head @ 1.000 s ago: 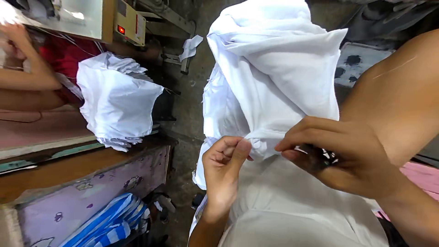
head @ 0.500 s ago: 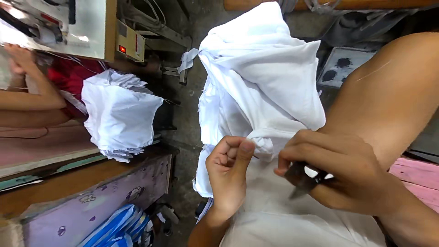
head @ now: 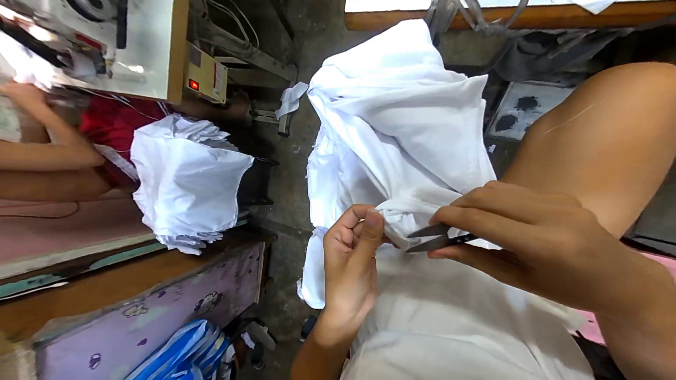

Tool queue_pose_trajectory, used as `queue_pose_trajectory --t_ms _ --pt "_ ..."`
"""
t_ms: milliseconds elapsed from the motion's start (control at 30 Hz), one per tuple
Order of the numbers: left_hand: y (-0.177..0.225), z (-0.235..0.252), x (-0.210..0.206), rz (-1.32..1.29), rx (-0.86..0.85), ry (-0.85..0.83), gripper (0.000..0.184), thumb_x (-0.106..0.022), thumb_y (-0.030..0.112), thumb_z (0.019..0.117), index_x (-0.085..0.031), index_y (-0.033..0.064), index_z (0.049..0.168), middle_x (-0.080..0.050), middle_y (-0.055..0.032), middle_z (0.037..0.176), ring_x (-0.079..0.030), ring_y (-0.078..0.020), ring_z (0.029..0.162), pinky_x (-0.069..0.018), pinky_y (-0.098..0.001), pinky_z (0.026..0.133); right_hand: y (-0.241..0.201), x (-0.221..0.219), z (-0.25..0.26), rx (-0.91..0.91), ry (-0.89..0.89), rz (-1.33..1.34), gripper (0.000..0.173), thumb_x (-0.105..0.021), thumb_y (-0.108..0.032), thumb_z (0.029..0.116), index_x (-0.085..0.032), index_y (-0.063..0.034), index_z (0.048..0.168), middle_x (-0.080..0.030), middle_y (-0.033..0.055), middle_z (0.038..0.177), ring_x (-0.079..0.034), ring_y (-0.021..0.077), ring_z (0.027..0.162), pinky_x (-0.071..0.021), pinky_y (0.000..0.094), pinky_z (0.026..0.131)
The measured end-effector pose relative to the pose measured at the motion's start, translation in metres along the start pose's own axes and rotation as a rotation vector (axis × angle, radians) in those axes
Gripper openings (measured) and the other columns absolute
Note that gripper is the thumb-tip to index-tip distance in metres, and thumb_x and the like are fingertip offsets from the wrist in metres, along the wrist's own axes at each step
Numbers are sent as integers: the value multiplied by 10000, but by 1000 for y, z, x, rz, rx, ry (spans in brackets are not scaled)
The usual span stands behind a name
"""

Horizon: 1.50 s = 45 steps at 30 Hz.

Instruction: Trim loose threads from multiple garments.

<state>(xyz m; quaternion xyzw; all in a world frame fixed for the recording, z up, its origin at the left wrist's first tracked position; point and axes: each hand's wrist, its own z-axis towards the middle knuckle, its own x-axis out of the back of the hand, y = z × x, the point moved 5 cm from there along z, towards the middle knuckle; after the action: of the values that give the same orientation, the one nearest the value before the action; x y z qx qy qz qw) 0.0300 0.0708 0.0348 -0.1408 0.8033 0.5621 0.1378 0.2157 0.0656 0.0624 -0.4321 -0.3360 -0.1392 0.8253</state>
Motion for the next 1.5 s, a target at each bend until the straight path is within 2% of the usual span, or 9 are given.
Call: queue_pose_trajectory --t_ms 467,667,1400,1500 --pt "3 -1 1 34 -25 -1 111 -639 68 981 -716 96 907 -738 -11 772 -721 -59 713 -607 -222 737 -9 2 7 64 -5 -104 284 -564 -242 1048 -742 -29 990 -617 57 738 -514 163 613 -359 293 544" --pt "3 -2 1 46 -27 3 106 -638 71 983 -716 103 920 -736 2 775 -719 -49 726 -604 -221 739 -9 2 7 51 -20 -110 295 -550 -262 1050 -722 -31 988 -616 62 742 -533 167 612 -372 294 532" --pt "1 -1 2 51 -19 5 106 -634 62 982 -713 96 919 -737 -6 767 -719 -51 713 -605 -220 730 -9 2 6 67 -24 -91 289 -554 -236 1050 -730 -31 946 -573 37 683 -485 145 576 -329 286 516" --pt "1 -1 2 39 -6 14 118 -622 61 989 -712 96 923 -741 -11 776 -723 -60 717 -609 -229 737 -9 1 4 65 -40 -83 287 -550 -273 1051 -703 -49 959 -560 35 693 -489 150 574 -332 291 507"
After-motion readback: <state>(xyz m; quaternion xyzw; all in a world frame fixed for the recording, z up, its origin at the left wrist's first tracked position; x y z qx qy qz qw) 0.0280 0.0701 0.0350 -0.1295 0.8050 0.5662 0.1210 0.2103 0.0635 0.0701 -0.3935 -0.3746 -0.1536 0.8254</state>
